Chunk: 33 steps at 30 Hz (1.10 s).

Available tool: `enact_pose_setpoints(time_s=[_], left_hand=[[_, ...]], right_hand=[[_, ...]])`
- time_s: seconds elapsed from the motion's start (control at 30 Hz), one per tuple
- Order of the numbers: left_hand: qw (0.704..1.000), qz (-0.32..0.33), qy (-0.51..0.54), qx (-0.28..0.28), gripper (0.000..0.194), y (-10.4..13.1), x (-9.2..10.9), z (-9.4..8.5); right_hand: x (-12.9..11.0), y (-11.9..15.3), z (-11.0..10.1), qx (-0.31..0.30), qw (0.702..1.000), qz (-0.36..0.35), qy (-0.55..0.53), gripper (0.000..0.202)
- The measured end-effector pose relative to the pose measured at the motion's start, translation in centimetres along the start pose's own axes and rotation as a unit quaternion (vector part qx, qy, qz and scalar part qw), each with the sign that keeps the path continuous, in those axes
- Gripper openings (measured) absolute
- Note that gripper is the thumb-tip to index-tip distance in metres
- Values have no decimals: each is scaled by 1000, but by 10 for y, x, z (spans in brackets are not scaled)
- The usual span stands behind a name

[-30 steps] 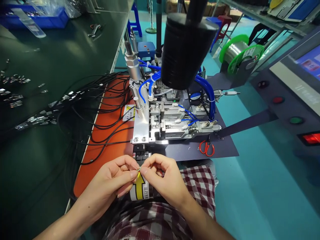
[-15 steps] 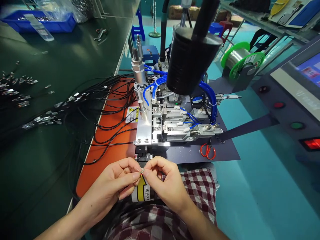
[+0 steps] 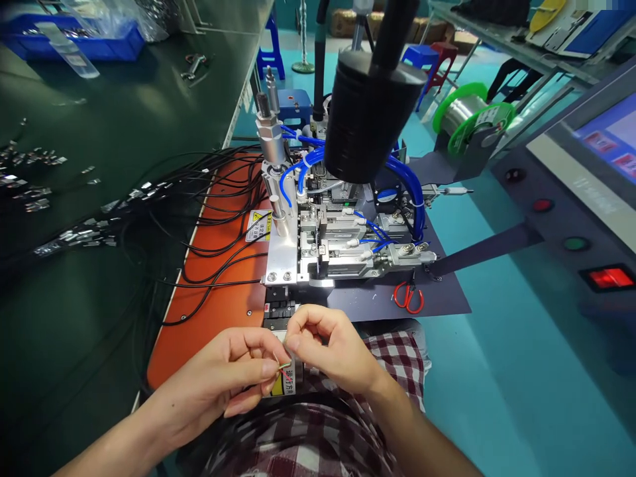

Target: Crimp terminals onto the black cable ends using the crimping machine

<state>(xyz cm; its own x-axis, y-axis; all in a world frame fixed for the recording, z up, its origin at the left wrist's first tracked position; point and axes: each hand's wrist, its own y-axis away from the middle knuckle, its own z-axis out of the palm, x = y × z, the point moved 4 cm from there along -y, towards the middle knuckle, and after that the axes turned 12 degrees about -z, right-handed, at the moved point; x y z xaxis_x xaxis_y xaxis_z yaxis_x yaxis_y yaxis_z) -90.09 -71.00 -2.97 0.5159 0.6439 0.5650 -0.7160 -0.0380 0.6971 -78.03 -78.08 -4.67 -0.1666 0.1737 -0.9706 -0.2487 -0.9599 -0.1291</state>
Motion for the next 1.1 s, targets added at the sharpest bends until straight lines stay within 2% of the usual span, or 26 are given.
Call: enact_pose_setpoints(time_s=[0.07,0.27,0.4,0.77,0.97,1.1], left_hand=[[1000,1,-5,2,13,0,-1,0],[1000,19,18,0,13,0,2,0],[999,21,32,-4,16,-1,4,-1],[999,24,27,3,17,0,2,-2],[999,26,39,-11,17,-1,3,-2],[999,13,29,-15,18,-1,3,-2]], right_hand=[[-1,-1,-3,-8,1000,-12,9,26],[-3,7,-10,39,998,-44,38,19],[0,14,-4,34,998,-40,16,13],[2,13,4,65,995,-72,20,17],[4,14,5,58,996,-67,7,16],[4,12,6,28,997,-52,-41,17]])
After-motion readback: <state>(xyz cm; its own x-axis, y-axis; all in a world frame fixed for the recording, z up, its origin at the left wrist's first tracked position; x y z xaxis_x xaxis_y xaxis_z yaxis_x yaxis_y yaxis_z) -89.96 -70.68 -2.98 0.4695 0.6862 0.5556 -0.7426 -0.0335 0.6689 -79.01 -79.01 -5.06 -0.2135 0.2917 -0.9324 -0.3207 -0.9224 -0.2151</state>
